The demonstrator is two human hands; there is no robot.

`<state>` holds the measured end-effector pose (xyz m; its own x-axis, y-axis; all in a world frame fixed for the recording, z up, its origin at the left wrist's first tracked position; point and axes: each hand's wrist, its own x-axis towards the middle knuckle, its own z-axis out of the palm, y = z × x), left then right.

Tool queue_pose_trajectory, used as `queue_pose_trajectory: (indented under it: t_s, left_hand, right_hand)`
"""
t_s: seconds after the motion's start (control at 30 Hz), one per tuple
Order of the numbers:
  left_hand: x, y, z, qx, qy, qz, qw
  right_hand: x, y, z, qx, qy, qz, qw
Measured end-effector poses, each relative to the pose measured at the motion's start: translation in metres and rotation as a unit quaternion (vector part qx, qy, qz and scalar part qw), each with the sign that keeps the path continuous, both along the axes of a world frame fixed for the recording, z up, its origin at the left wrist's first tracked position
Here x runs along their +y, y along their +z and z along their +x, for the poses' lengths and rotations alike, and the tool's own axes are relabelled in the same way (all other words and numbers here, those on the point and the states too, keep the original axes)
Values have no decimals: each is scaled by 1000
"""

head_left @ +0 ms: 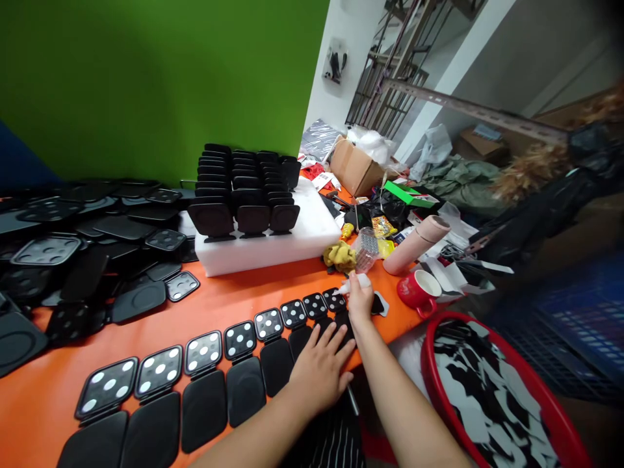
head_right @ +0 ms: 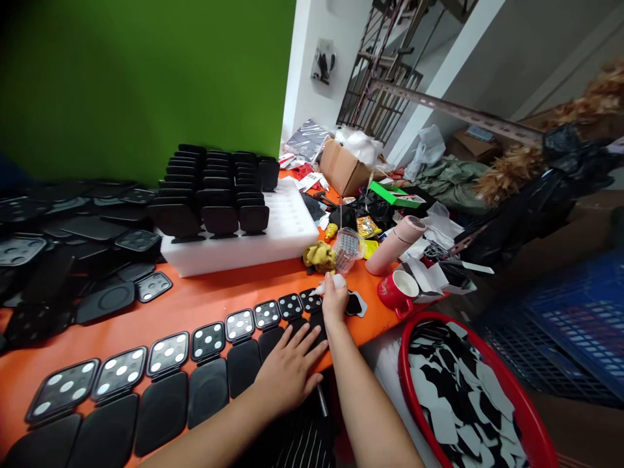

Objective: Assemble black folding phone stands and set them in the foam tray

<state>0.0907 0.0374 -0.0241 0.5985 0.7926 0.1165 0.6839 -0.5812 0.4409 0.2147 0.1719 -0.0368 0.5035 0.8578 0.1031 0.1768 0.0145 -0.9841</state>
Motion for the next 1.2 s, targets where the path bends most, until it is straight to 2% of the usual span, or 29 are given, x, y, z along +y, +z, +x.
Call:
queue_pose_trajectory:
  t_s: [0.83,1.03,1.2]
  left_hand:
    - [0,0,-1,-6,-1,-1,1000]
    - [1,1,-1,-1,2,6,1000]
    - [1,1,0,8,7,14,1000]
  right_hand:
    - [-2,5,-2,-51,5,11,999]
    - [-1,3,3,-35,-18,18,999]
    - [-6,4,7,-18,5,16,1000]
